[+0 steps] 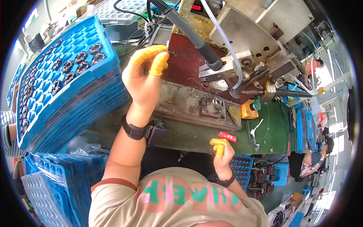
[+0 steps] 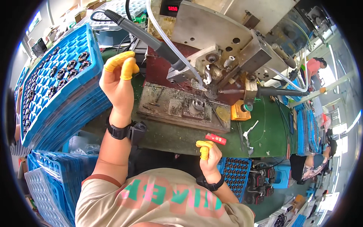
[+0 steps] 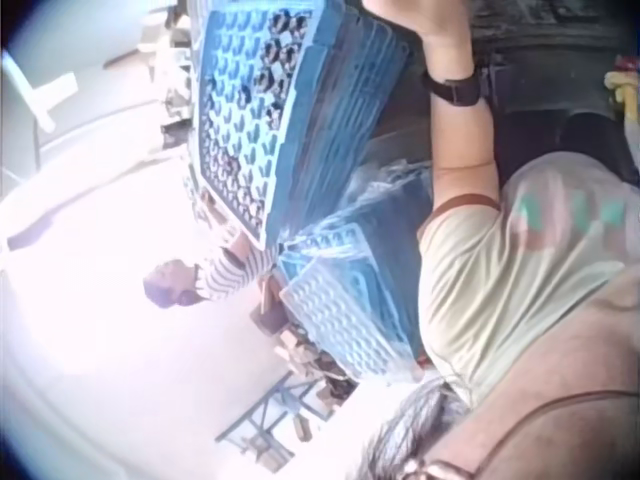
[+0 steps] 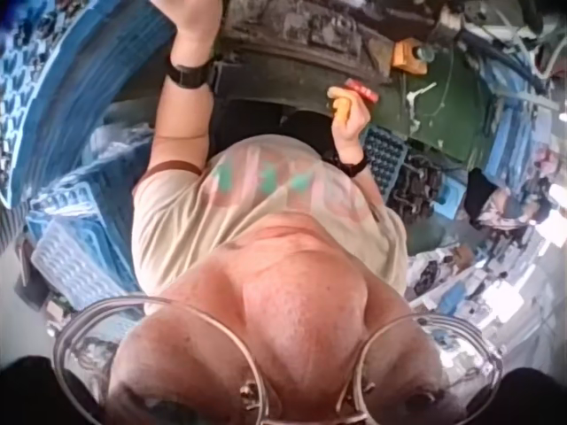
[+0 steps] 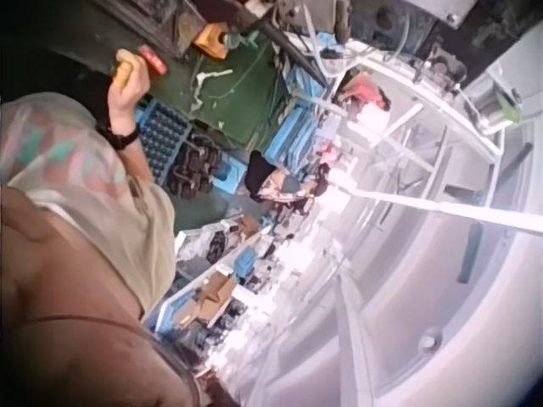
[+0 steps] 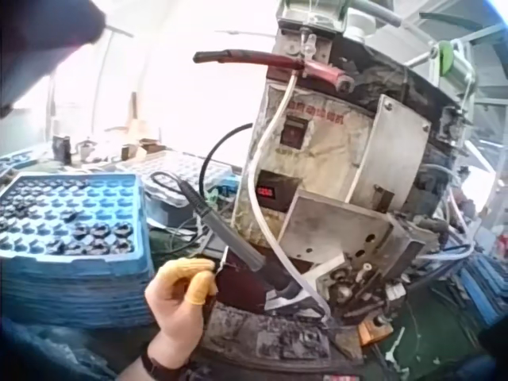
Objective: Using pliers and small hand tools to adjust or repair a component feeding machine on a factory floor.
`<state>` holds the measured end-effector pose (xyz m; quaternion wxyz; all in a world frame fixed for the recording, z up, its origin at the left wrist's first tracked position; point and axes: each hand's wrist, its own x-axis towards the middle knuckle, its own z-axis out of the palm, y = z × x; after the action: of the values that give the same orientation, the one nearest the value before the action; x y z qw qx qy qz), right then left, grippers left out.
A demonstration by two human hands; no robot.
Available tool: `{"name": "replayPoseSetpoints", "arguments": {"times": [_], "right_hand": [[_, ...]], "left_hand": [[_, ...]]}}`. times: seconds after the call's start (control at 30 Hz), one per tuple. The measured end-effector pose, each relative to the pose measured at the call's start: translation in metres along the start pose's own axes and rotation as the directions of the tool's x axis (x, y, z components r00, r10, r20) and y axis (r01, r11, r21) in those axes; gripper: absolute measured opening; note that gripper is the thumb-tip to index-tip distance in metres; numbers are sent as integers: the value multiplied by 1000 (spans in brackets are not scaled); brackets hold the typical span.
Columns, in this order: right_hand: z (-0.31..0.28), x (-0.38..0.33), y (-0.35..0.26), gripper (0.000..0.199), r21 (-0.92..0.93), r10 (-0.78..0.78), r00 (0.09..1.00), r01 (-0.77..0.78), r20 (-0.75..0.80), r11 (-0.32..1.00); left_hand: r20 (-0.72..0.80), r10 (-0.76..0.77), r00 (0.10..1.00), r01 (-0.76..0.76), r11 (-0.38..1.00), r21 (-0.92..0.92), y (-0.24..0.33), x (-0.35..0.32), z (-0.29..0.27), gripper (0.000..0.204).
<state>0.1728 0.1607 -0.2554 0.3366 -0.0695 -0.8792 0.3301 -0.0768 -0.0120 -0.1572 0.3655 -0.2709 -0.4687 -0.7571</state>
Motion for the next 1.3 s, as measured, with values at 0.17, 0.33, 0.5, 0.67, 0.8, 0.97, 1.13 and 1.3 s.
{"name": "replayPoseSetpoints", "arguments": {"times": [0.17, 0.33, 0.5, 0.67, 0.8, 0.97, 1.13, 1.3], "right_hand": [[1, 1, -1, 22, 24, -17, 1000, 17, -2, 1000], [0, 0, 1, 19, 36, -7, 1000, 7, -1, 999], [1, 1, 2, 17, 20, -29, 999, 29, -22, 999], [1, 2, 5, 15, 0, -78, 996, 78, -47, 997], [0, 1, 2, 14, -13, -77, 996, 76, -38, 997], [0, 2, 3, 13, -27, -109, 992, 107, -61, 994], [-2, 2, 3, 12, -13, -109, 992, 108, -60, 994], [-6, 3, 2, 12, -9, -117, 992, 117, -50, 993]], "left_hand": [[247, -100, 964, 113, 993, -36, 1, -6, -8, 37], [340, -91, 936, 84, 996, 35, 1, -6, -9, 18], [70, 0, 998, -2, 1000, 25, -6, -9, 9, 18], [119, -161, 980, 167, 985, -44, -6, -12, 2, 15], [185, -93, 978, 120, 982, -145, -11, -15, -5, 21], [155, -147, 977, 151, 988, -13, -9, -17, 5, 13], [88, -140, 986, 142, 990, -14, -16, -18, 9, 16], [116, -204, 972, 205, 979, -1, -20, -19, 8, 13]]}}
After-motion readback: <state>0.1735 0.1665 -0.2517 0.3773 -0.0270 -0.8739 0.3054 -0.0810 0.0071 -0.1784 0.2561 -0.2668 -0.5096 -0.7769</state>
